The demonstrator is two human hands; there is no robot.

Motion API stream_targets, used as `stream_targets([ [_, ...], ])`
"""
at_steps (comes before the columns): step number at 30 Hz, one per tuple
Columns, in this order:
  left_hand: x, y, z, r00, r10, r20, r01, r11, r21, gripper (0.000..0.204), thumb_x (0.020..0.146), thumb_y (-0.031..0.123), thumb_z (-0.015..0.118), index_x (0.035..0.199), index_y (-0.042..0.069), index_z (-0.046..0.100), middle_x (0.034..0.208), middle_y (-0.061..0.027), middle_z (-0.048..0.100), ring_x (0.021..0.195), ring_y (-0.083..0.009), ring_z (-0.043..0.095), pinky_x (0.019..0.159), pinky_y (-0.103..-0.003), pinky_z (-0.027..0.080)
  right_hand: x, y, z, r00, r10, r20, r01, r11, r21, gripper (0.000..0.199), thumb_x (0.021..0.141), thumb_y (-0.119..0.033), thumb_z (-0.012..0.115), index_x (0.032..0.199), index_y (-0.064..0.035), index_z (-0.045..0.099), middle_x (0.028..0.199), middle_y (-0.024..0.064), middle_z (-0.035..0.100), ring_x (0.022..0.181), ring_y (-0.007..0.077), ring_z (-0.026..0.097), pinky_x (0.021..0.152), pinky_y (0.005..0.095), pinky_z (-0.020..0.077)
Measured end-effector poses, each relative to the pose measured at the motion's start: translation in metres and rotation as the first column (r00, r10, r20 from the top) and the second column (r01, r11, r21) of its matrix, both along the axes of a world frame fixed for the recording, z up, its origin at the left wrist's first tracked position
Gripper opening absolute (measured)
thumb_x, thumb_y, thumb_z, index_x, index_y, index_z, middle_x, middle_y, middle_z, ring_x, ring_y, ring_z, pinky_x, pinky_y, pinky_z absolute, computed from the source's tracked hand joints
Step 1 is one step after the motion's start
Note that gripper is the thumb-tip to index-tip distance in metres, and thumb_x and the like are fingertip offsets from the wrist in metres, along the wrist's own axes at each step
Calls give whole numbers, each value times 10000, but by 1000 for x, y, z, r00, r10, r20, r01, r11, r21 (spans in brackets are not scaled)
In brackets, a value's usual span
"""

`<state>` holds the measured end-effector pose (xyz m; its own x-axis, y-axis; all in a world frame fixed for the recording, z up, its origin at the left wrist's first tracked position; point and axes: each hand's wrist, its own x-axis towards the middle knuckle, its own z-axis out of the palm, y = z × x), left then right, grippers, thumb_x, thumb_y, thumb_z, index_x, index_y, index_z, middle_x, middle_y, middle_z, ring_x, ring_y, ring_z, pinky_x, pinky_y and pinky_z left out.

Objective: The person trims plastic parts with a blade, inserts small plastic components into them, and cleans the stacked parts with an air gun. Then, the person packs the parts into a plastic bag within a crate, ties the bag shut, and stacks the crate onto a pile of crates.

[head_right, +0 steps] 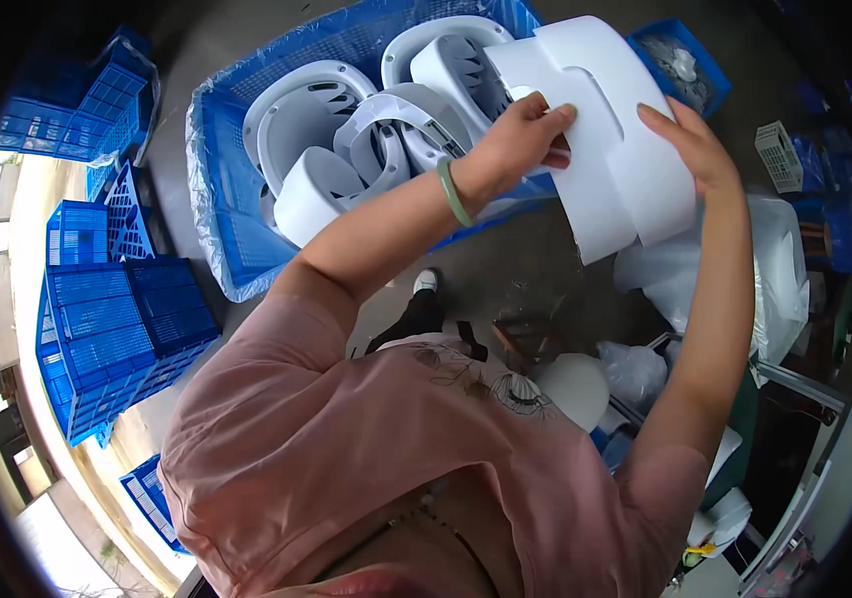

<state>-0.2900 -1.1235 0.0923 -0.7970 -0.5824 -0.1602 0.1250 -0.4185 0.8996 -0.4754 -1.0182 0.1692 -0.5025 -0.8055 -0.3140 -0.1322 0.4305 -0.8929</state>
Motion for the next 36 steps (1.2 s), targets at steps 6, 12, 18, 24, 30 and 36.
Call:
stream_targets([
  [6,-29,-133,-54,970,103,222,-157,958,241,228,904,185,513,1009,-11,566,858,-98,608,725,-205,610,692,-356,525,-29,-166,-46,995,102,0,-97,948,304,604,803,-377,665,1261,-29,482,1150,131,580,1013,217,576,826,326,480],
  [12,37,-173,-47,899,437,39,-419,882,-216,535,828,303,628,1222,-33,496,1186,-174,555,1067,-275,544,891,-324,426,-57,-243,-94,721,319,-616,-274,947,170,478,827,-409,624,1133,-42,600,1028,142,639,957,219,604,816,317,476],
  [18,258,-114,-41,473,880,39,-696,400,-596,344,866,194,619,1116,-30,542,1081,-123,594,1032,-176,550,900,-271,425,29,-196,-95,242,468,-850,-547,790,278,544,810,-442,615,1233,-108,538,1189,175,562,1115,314,523,947,363,402],
  [24,271,41,-85,172,857,486,-861,370,-350,525,883,369,581,1219,-5,430,1123,-95,531,1025,-146,500,862,-253,392,-58,-206,-88,580,481,-657,-340,876,341,895,731,-541,658,1362,1,327,1250,263,485,1119,337,525,953,395,397],
  [30,248,59,-106,357,843,402,-929,367,55,442,907,357,541,1191,29,456,1035,-47,587,850,-101,583,776,-255,474,-40,-257,-103,661,745,-94,-718,663,212,724,765,-459,673,1295,-19,450,1173,172,566,1054,230,563,871,329,445],
  [36,258,54,-112,329,851,411,-927,375,-35,338,908,293,553,1125,37,510,991,-55,619,837,-119,616,782,-252,484,-69,-301,-86,636,744,204,-772,619,146,496,851,-338,620,1242,-48,520,1121,98,604,984,150,591,803,258,489],
])
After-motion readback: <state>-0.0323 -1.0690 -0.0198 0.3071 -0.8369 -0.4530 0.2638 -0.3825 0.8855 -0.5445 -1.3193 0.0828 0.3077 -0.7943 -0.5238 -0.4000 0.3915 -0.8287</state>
